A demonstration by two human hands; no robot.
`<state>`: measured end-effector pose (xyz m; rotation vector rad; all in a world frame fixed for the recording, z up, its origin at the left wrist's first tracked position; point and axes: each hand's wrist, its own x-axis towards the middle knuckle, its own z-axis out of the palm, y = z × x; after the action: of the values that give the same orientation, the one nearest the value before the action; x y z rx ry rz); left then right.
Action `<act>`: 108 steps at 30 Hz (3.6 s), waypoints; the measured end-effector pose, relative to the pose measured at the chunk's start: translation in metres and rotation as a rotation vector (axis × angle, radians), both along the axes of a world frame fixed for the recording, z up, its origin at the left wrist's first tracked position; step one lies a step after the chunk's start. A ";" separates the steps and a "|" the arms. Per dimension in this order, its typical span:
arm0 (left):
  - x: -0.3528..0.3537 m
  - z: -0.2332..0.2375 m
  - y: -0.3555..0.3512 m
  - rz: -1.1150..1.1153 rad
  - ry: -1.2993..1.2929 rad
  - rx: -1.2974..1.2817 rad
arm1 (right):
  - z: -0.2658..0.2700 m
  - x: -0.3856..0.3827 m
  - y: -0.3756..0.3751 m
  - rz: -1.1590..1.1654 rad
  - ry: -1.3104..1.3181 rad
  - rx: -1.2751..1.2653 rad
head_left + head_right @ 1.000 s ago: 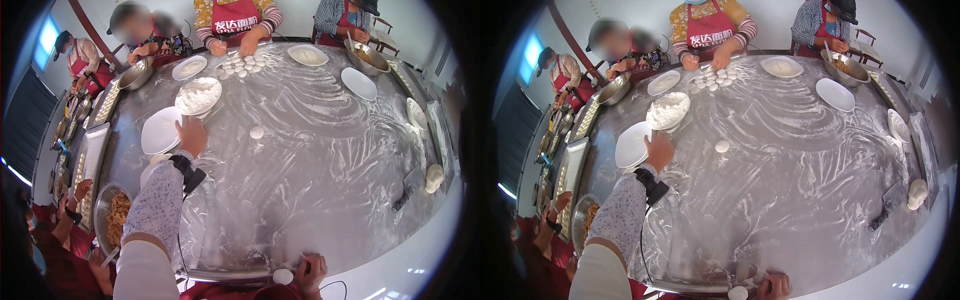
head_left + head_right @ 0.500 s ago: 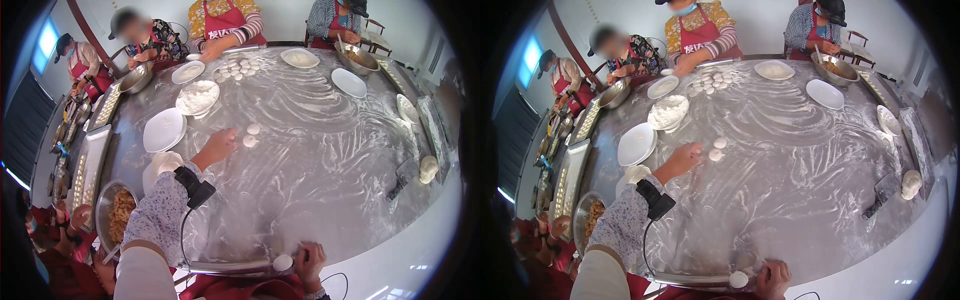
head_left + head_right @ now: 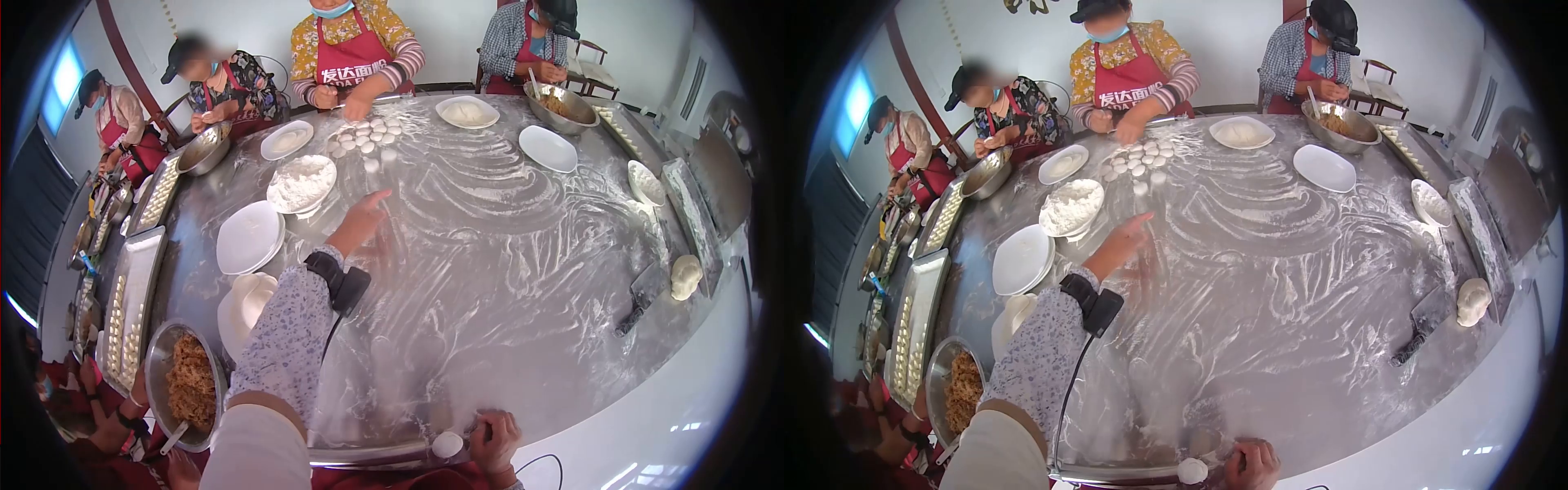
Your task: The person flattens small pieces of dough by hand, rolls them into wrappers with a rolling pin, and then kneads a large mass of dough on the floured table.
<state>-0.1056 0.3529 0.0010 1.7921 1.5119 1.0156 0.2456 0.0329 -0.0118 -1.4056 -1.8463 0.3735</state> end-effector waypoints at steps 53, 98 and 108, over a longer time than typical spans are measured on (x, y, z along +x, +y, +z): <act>0.030 0.064 -0.414 0.481 -0.021 0.157 | 0.008 -0.154 -0.079 1.316 -0.372 -0.055; 0.089 0.024 -0.370 0.093 0.675 -0.003 | -0.022 0.276 0.105 -0.554 -0.638 -0.513; 0.093 0.024 -0.369 0.076 0.676 0.049 | -0.024 0.042 0.128 0.093 -0.369 -0.255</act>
<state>-0.0131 -0.0159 0.0247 2.2615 1.9609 0.4874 0.2873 0.1613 -0.0358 -1.6500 -2.2304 0.4313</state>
